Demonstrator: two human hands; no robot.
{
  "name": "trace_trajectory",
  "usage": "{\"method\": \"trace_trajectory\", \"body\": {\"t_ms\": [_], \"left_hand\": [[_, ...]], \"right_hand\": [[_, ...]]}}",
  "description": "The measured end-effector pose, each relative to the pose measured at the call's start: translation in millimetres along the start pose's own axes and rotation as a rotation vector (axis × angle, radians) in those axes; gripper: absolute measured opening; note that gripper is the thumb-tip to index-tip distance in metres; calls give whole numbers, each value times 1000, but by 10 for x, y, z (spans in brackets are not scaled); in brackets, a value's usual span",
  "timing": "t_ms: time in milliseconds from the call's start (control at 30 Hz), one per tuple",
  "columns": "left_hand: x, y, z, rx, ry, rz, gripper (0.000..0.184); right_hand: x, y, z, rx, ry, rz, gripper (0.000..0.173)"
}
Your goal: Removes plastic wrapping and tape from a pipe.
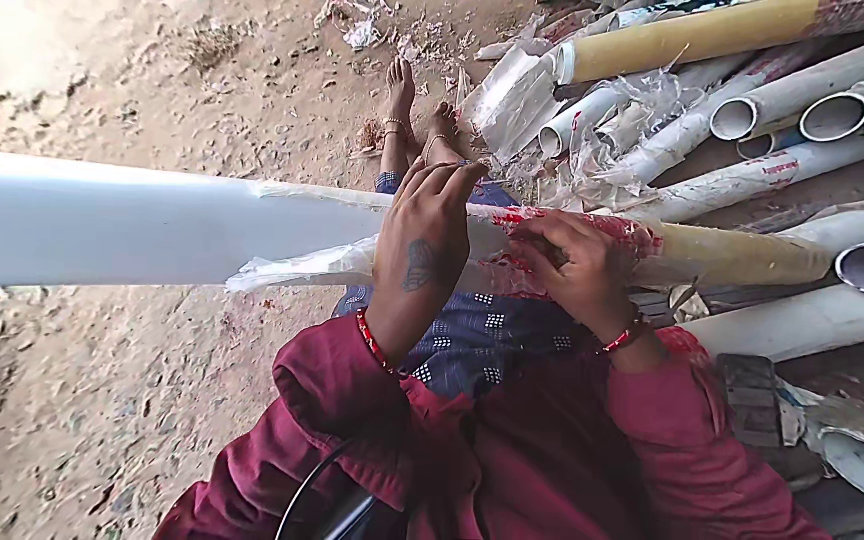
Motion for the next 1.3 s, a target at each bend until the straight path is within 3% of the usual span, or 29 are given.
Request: {"method": "trace_trajectory", "body": {"t_ms": [100, 267, 433, 600, 700, 800, 967, 1133, 1300], "left_hand": [[-31, -29, -28, 37, -84, 6, 27], [-85, -43, -15, 81, -137, 3, 6], [-96, -25, -23, 52, -124, -11, 12], [-85, -27, -25, 104, -53, -8, 30], [-45, -18, -28, 85, -5, -22, 19], [-28, 8, -41, 73, 27, -27, 14], [52, 52, -79, -100, 111, -139, 8], [144, 161, -103, -295, 200, -119, 8], [185, 265, -2, -435, 213, -67, 5]], "right_hand": [[-92, 16, 119, -58, -143, -21, 17], [-154, 100, 243, -171, -256, -65, 20], [-277, 163, 313, -227, -318, -157, 18], [-196, 186, 319, -348, -303, -147, 19], [-10, 124, 272, -364, -163, -127, 20], [199, 11, 188, -311, -6, -68, 22], [259, -104, 114, -144, 79, 11, 23], [669, -225, 15, 145, 235, -155, 26], [902, -185, -129, 231, 345, -181, 25]]}}
Point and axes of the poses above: each hand's wrist, its own z-axis towards the middle knuckle, its own y-axis out of the palm, x = y × z, the point moved 9 cm from there along z, towards the middle knuckle, and after that the axes turned 4 degrees about -z, right-handed, at the moved point
